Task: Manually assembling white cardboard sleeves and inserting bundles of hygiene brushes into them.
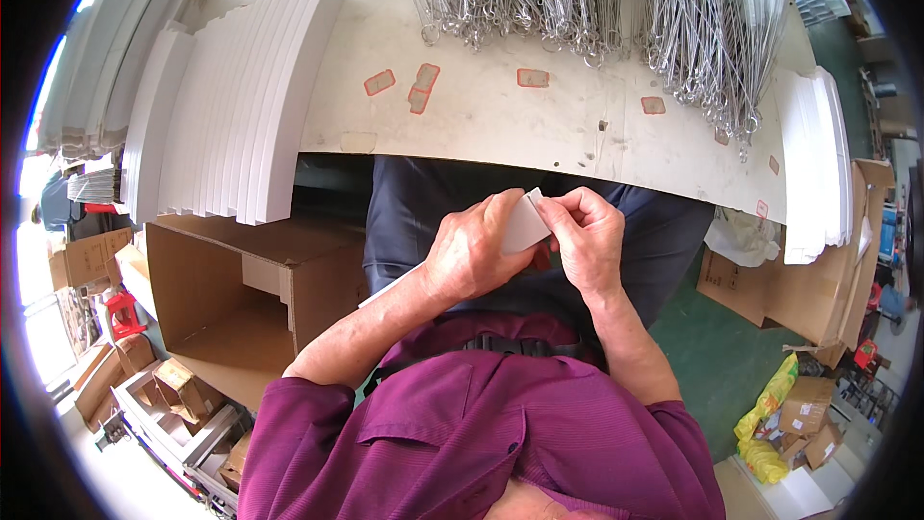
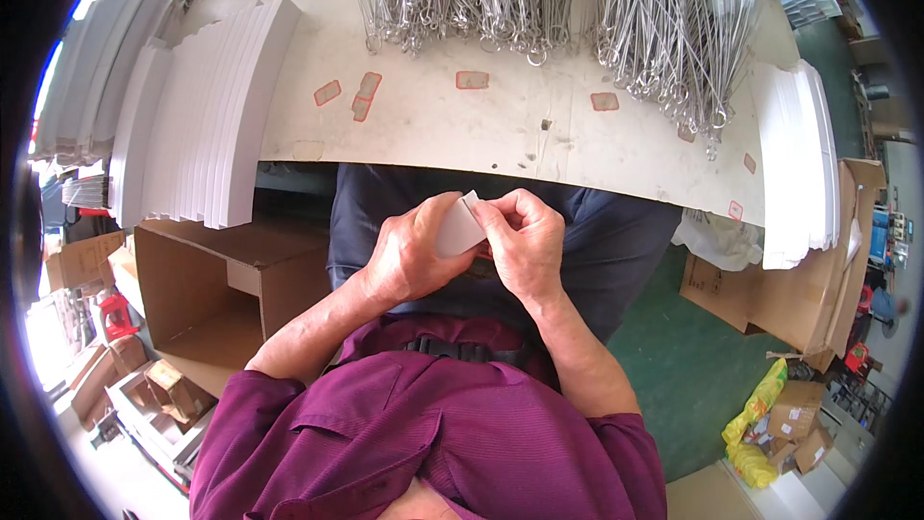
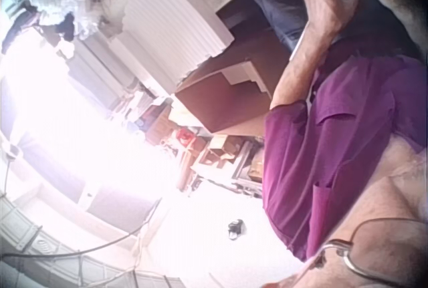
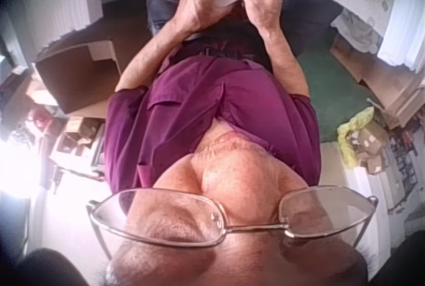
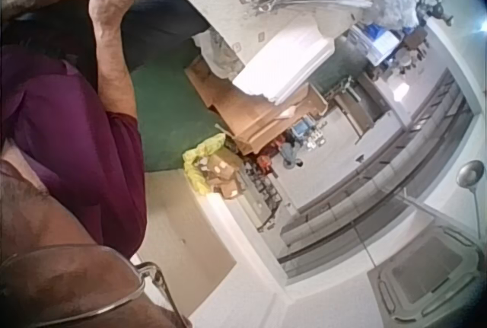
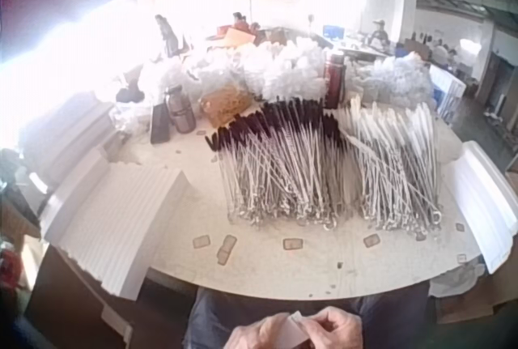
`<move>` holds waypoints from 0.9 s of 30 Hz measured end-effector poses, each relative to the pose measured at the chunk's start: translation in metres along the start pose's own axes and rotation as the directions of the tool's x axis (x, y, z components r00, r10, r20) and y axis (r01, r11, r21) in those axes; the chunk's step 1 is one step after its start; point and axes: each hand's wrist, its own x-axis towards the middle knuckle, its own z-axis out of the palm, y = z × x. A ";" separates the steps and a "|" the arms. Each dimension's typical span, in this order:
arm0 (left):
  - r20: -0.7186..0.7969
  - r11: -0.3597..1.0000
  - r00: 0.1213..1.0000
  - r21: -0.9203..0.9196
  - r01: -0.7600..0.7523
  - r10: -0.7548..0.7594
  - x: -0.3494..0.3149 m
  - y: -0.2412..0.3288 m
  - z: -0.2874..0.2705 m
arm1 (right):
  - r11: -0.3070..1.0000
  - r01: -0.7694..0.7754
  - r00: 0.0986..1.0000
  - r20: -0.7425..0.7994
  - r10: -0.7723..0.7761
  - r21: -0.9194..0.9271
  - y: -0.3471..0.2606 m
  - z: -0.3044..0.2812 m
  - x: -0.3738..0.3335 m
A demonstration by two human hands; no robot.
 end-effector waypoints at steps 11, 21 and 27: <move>-0.038 1.000 0.999 -0.017 0.005 -0.005 0.000 -0.002 -0.003 | 0.919 0.370 0.929 0.061 -0.365 -0.134 0.016 0.009 -0.006; -0.042 0.998 0.999 -0.055 -0.036 0.034 0.001 -0.014 0.002 | 0.787 0.456 0.889 0.186 -0.418 -0.415 0.020 0.019 -0.015; -0.115 0.997 0.993 -0.054 -0.046 0.040 0.000 -0.015 -0.004 | 0.766 0.510 0.860 0.205 -0.468 -0.390 0.021 0.029 -0.012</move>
